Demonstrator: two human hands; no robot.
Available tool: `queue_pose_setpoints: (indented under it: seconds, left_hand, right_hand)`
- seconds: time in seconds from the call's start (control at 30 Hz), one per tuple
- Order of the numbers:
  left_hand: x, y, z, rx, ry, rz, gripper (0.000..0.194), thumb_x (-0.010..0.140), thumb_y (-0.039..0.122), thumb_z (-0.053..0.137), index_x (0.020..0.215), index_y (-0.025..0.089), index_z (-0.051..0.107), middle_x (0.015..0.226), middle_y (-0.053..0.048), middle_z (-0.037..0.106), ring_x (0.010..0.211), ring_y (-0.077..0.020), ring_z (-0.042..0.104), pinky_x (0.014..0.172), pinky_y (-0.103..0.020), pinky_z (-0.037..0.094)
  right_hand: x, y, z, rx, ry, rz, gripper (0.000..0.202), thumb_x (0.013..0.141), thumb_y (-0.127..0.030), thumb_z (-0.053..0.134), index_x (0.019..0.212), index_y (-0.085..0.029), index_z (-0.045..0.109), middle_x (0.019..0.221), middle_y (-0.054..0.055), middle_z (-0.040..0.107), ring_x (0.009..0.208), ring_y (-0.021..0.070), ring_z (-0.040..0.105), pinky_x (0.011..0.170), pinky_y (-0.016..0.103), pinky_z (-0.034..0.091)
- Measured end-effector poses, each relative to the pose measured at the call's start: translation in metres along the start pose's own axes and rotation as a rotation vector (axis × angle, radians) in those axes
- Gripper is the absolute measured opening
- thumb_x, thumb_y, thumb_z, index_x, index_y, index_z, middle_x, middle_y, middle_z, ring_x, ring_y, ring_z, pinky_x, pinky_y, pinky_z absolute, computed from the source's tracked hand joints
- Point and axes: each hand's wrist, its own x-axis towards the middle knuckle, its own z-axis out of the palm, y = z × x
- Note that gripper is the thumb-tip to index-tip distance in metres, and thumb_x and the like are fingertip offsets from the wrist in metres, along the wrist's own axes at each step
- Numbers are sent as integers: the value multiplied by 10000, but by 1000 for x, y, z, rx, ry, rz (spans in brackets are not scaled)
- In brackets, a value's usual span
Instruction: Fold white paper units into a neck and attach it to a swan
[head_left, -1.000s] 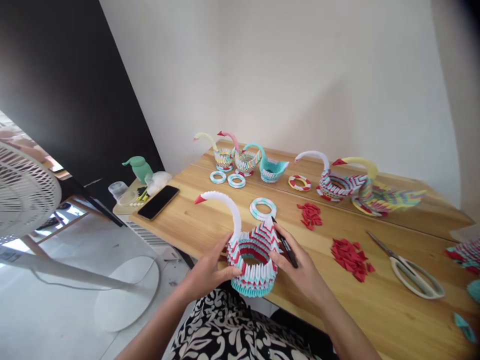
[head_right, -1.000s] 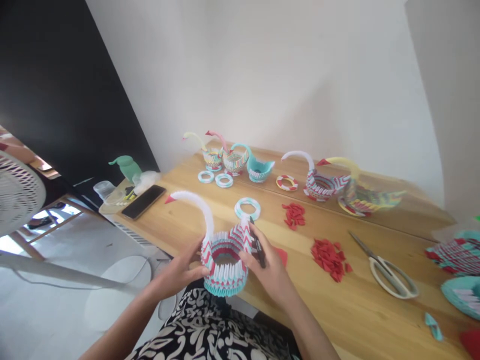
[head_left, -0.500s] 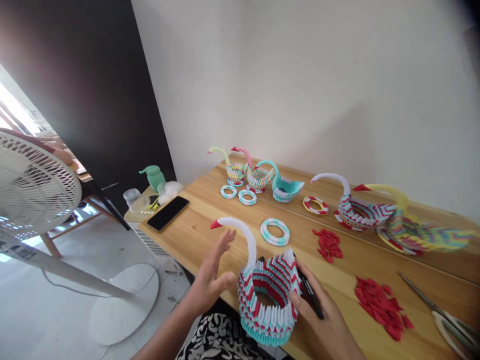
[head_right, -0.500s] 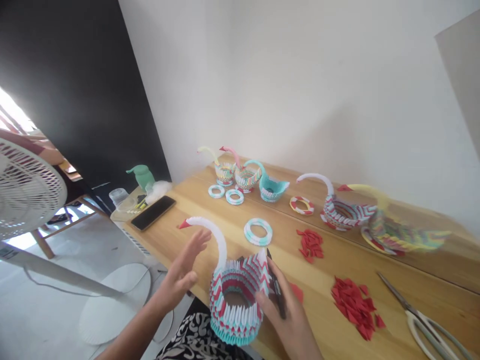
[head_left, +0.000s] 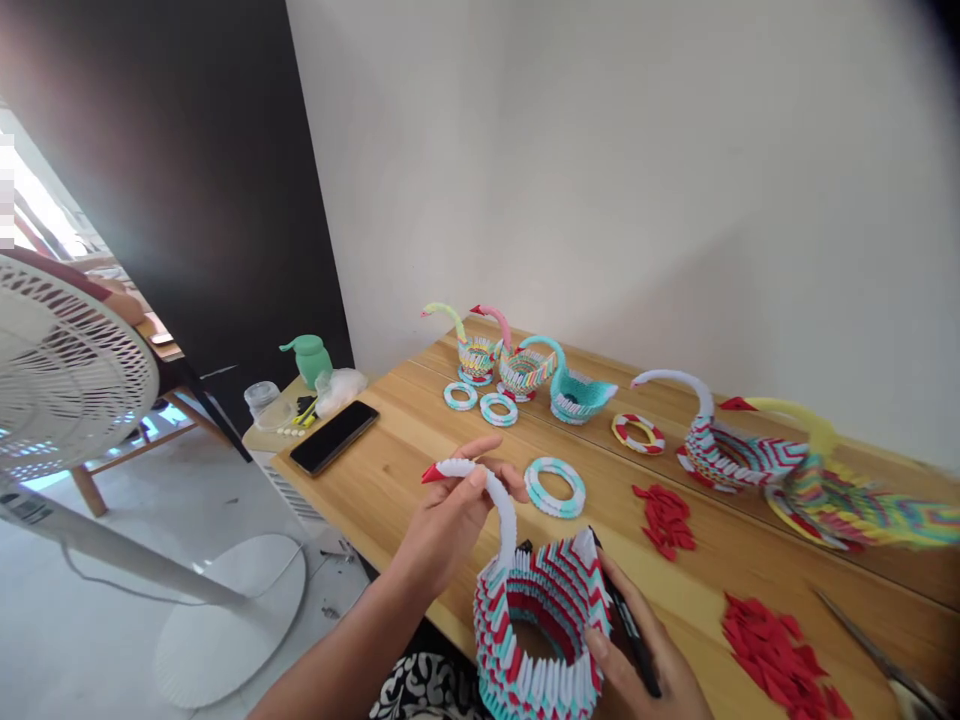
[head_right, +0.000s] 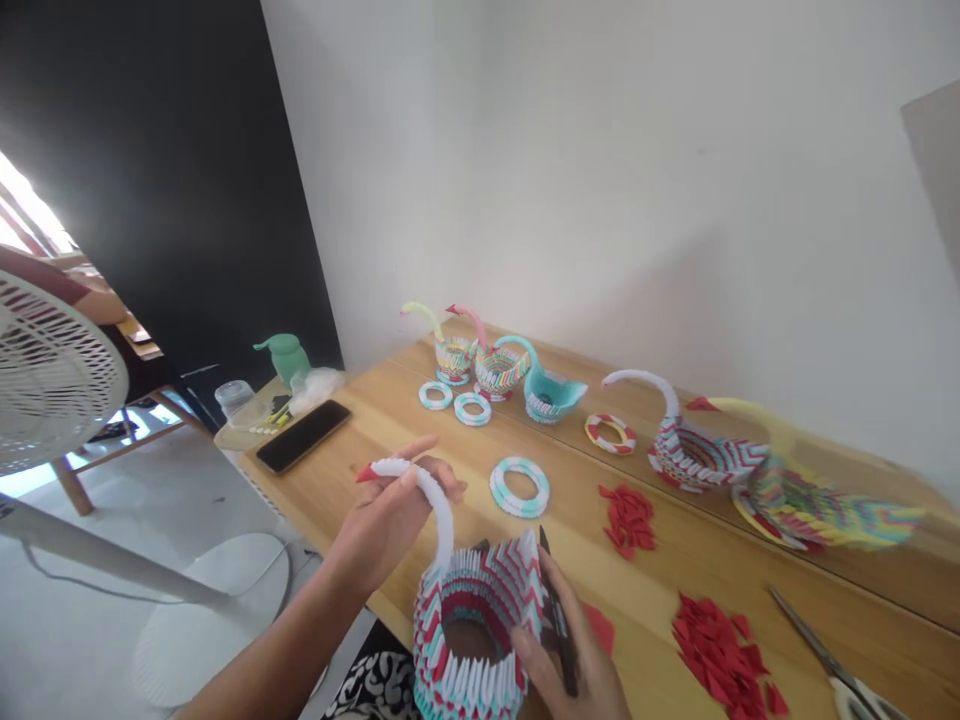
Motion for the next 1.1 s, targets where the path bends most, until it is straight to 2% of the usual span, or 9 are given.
queue_pose_setpoints:
  seconds: [0.2,0.3,0.37,0.5,0.6,0.77,0.9,1.0,1.1]
  left_hand:
    - [3,-2,-1,-11,-35,35,179,924,230,473,1054,196,592,819,-42,638,802,-174,607,915,-411,401]
    - [2,-2,-2,-6,-40,27,181,930,230,461,1047,197,594,830,-42,637,810,-169,606,944,-417,387]
    - [1,-2,-2,4,-39,25,179,931,232,459,1047,198,592,830,-42,639,817,-168,603,951,-417,383]
    - [2,-2,-1,18,-20,22,160,924,237,475,1036,197,583,822,-38,640,815,-172,601,954,-424,379]
    - [4,-2,1,16,-6,10,151,915,259,497,1016,185,580,814,-39,637,804,-175,598,917,-406,399]
    - [4,-1,2,60,-3,12,154,898,283,525,986,169,579,801,-46,637,778,-175,601,838,-363,423]
    - [2,3,4,94,8,-12,203,879,345,553,954,157,573,787,-51,639,757,-172,595,838,-363,426]
    - [0,6,5,85,6,-18,227,862,352,577,959,147,582,810,-57,637,760,-173,591,818,-355,432]
    - [-1,9,5,115,41,-35,247,844,362,602,956,142,588,823,-61,636,801,-188,595,847,-361,426]
  right_hand:
    - [2,-18,-4,63,80,-3,557,871,-427,556,1380,-230,443,1356,116,546,1177,255,578,903,339,542]
    - [5,-33,-12,-96,259,-128,542,895,-404,519,1396,-228,413,1338,126,553,1174,265,573,917,384,524]
    - [8,-45,-15,-208,310,-271,489,913,-363,490,1380,-233,430,1274,119,593,1117,259,603,899,388,523]
    - [17,-72,-10,-358,228,-630,384,931,-335,454,1299,-241,512,1018,85,672,925,221,659,764,328,548]
    - [26,-97,1,-403,154,-810,363,932,-320,449,1275,-225,518,905,66,687,826,208,663,706,316,547]
    - [35,-131,20,-393,127,-923,290,862,-169,502,1148,-203,538,861,50,715,894,219,675,776,330,552]
    - [42,-151,33,-393,42,-1031,197,828,-120,493,979,-207,584,804,40,710,811,183,690,738,294,569]
    - [48,-157,44,-346,2,-1150,194,805,-111,512,954,-205,593,774,23,695,774,158,680,788,301,567]
    - [52,-156,55,-319,-7,-1110,187,818,-117,509,925,-235,609,724,-9,668,752,148,673,857,336,553]
